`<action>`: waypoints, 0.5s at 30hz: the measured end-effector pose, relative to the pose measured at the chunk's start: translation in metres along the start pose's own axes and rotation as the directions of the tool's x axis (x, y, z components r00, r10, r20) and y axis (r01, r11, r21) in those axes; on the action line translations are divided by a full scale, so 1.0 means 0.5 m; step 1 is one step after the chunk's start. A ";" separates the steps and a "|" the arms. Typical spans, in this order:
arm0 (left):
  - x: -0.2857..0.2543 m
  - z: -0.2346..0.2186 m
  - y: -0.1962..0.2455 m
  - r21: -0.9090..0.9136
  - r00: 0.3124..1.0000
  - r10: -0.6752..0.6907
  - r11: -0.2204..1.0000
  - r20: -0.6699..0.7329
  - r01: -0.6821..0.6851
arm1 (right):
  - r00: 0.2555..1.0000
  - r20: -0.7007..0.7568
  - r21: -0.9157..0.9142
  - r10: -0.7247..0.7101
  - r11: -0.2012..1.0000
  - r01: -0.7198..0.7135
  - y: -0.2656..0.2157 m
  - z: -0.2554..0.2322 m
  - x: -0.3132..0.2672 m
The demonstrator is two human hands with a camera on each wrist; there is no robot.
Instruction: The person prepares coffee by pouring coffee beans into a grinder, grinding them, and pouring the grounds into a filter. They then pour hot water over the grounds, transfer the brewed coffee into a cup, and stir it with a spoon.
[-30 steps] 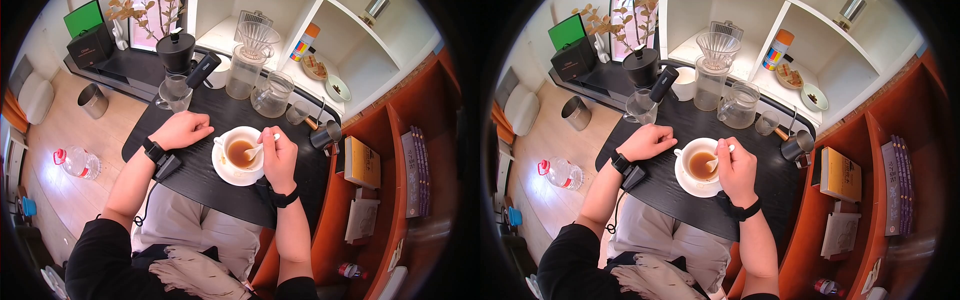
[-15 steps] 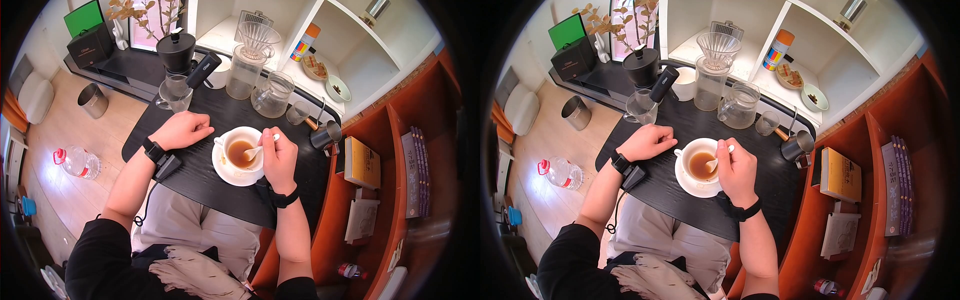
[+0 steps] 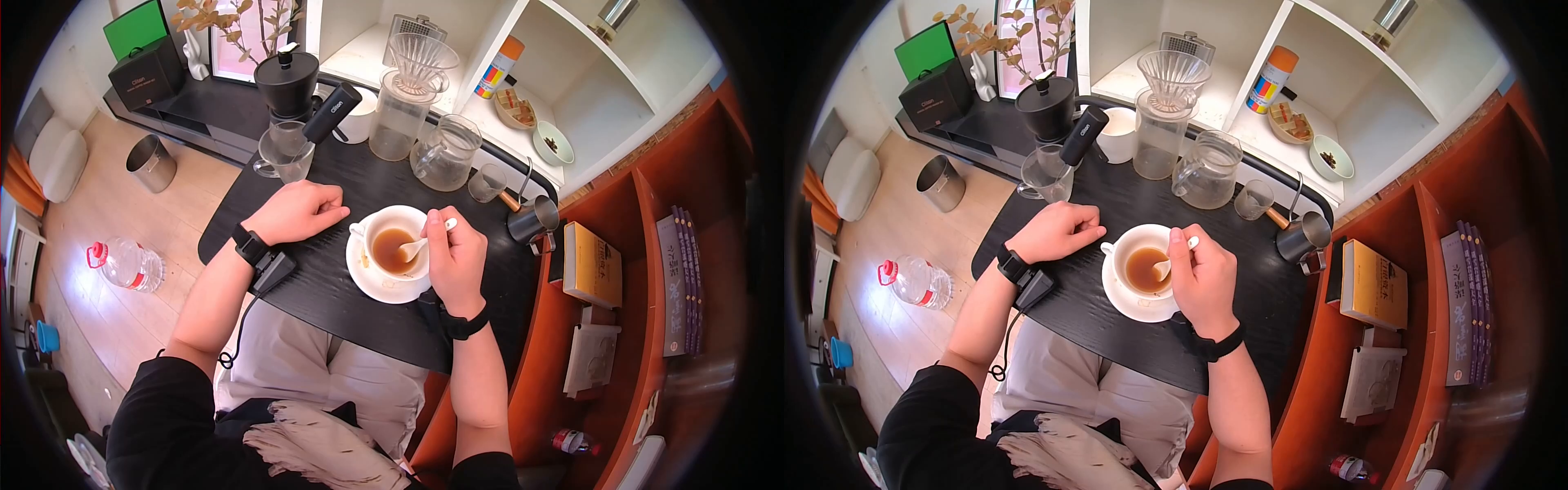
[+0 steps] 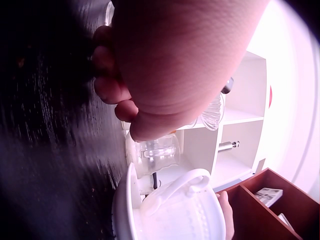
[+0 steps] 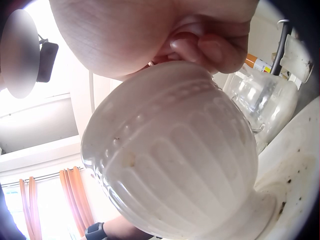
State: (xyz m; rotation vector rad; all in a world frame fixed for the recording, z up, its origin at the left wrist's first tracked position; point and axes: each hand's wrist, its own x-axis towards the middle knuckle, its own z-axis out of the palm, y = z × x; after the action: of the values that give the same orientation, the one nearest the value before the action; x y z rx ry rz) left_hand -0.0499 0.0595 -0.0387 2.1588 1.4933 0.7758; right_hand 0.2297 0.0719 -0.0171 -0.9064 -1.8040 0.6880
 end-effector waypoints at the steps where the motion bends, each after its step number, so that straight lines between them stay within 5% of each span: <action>1: 0.000 0.000 0.000 -0.001 1.000 -0.001 1.000 0.001 0.001 | 1.000 0.000 0.000 0.000 1.000 0.000 0.000 0.000 0.000; 15: -0.001 -0.001 0.000 -0.017 1.000 0.003 1.000 0.008 -0.003 | 1.000 -0.001 -0.031 -0.005 1.000 0.005 0.006 0.003 -0.001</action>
State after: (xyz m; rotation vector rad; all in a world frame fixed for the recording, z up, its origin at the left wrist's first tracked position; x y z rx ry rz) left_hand -0.0502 0.0591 -0.0385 2.1499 1.4737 0.7772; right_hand 0.2294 0.0731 -0.0200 -0.9226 -1.8195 0.6583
